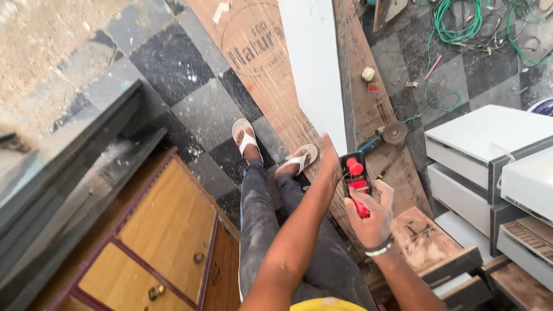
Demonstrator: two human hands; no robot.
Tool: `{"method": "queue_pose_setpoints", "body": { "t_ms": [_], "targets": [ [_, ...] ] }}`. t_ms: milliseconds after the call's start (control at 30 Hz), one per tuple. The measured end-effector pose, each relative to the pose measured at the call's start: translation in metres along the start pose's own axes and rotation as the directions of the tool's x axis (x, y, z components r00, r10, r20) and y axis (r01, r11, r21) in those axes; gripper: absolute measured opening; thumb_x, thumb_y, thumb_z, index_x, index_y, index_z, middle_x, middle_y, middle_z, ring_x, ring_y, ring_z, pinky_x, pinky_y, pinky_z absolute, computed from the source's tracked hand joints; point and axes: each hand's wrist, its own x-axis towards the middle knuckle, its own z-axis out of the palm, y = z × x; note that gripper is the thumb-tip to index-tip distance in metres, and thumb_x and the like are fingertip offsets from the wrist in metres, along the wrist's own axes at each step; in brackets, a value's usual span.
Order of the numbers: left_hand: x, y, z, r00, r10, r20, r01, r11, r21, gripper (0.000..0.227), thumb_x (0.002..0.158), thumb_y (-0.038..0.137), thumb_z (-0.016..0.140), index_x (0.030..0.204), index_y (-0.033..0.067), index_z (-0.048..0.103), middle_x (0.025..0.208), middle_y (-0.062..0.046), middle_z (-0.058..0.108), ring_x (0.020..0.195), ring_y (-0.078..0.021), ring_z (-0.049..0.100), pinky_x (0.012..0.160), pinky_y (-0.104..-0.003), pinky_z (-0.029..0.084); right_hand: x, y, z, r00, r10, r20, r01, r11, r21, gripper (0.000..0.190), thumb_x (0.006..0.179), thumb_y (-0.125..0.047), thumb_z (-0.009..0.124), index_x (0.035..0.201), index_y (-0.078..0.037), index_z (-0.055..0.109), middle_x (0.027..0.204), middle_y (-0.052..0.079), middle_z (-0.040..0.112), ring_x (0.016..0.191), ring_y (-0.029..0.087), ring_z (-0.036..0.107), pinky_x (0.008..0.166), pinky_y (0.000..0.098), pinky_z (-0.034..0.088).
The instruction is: Manually trimming and smoothing the edge of a furniture board using a hand tool.
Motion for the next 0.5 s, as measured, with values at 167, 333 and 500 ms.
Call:
{"method": "queue_pose_setpoints", "body": {
  "t_ms": [167,333,500],
  "targets": [
    [-0.006,-0.005,0.002,0.999,-0.032,-0.024,0.032,0.999,-0.009,0.067,0.107,0.062,0.037,0.128,0.0035,0.061,0.107,-0.008,0.070,0.088,-0.0214,0.069,0.079,-0.038,0.058,0.003,-0.006,-0.014,0.999,-0.013,0.046,0.015,0.999,-0.029,0.032,0.077,-0.013,0.083,0.108,-0.010,0.076,0.126,0.021,0.053,0.106,0.034,0.059,0.087,0.0413,0.049],
    [-0.006,0.008,0.015,0.999,-0.049,-0.012,0.049,0.999,-0.022,0.066,0.107,0.063,0.035,0.120,0.0044,0.061,0.094,-0.008,0.067,0.080,-0.0234,0.066,0.071,-0.040,0.057,-0.069,0.043,-0.024,0.998,-0.060,-0.012,0.061,0.991,0.117,0.031,0.086,-0.014,0.076,0.117,-0.008,0.070,0.114,0.016,0.066,0.114,0.029,0.060,0.095,0.0414,0.049],
    [-0.022,0.018,0.022,0.992,-0.118,0.052,0.116,0.992,0.041,0.067,0.106,0.065,0.026,0.118,0.0099,0.062,0.094,-0.006,0.069,0.078,-0.0212,0.067,0.069,-0.037,0.057,-0.096,0.050,-0.051,0.627,0.717,0.304,-0.628,0.235,0.742,0.046,0.113,-0.032,0.053,0.141,0.005,0.058,0.090,0.013,0.057,0.067,0.023,0.041,0.053,0.0363,0.031]
  ]
}}
